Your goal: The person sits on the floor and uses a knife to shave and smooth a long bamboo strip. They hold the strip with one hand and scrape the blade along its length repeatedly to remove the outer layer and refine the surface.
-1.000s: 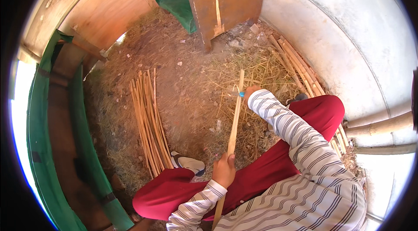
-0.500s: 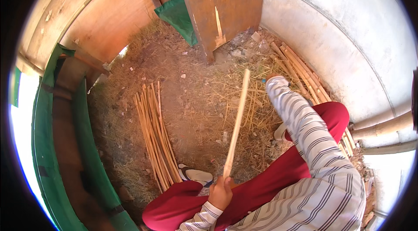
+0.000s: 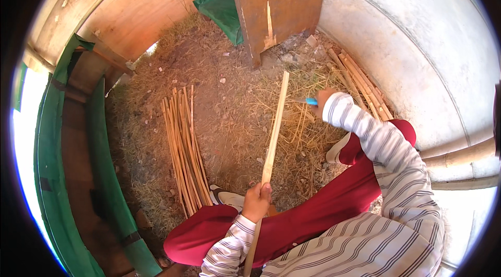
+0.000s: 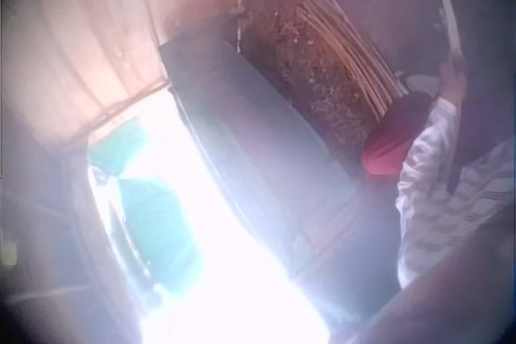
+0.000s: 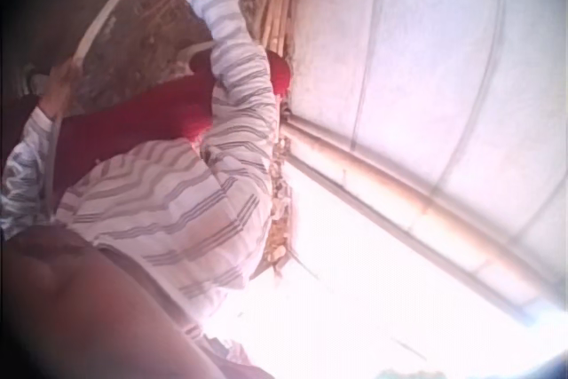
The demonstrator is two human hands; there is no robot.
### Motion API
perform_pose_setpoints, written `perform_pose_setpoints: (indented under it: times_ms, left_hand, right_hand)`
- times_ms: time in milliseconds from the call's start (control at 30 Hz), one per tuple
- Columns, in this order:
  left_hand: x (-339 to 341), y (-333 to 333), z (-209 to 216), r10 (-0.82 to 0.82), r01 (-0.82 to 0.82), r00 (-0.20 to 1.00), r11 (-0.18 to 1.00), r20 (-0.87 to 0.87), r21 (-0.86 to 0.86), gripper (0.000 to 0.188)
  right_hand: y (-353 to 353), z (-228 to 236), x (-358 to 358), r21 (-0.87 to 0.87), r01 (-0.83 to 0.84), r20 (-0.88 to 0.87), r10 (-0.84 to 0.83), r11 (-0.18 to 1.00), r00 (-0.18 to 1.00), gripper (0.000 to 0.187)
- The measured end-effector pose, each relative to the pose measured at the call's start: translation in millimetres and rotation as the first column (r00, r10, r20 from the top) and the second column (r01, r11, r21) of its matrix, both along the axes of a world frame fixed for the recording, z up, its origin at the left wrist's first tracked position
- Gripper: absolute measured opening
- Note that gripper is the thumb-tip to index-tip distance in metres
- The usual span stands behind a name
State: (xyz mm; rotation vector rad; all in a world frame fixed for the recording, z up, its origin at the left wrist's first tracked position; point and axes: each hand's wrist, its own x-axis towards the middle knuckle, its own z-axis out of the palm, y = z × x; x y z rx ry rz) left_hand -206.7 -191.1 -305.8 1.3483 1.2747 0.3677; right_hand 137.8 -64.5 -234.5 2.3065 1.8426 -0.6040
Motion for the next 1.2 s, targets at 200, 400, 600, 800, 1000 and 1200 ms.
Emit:
perform_pose_setpoints:
  times_ms: [200, 400, 600, 800, 1000, 1200]
  left_hand:
    - [15, 26, 34, 0.170, -0.064, 0.965, 0.891, 0.200, -0.450, 0.029]
    - [24, 42, 36, 0.230, -0.045, 0.939, 0.820, 0.256, -0.570, 0.026]
    - [27, 45, 16, 0.290, 0.012, 0.893, 0.750, 0.345, -0.662, 0.026]
    - [18, 43, 0, 0.319, 0.109, 0.838, 0.698, 0.444, -0.707, 0.027]
    - [23, 39, 1, 0.282, 0.145, 0.847, 0.694, 0.451, -0.706, 0.029]
    - [27, 38, -3, 0.273, 0.202, 0.837, 0.652, 0.475, -0.731, 0.034]
  right_hand:
    - [-69, 5, -21, 0.246, 0.087, -0.390, 0.016, 0.965, 0.920, 0.038]
    - [-51, -50, -19, 0.199, 0.094, -0.362, -0.016, 0.975, 0.932, 0.044]
    - [-38, -68, -33, 0.082, 0.063, -0.321, -0.034, 0.995, 0.947, 0.051]
    - [-36, -75, -50, -0.127, 0.257, -0.632, -0.278, 0.958, 0.723, 0.057]
    - [-37, -86, -63, -0.141, 0.290, -0.807, -0.280, 0.947, 0.520, 0.043]
    - [-40, -95, -67, -0.273, 0.302, -0.877, -0.365, 0.913, 0.312, 0.033]
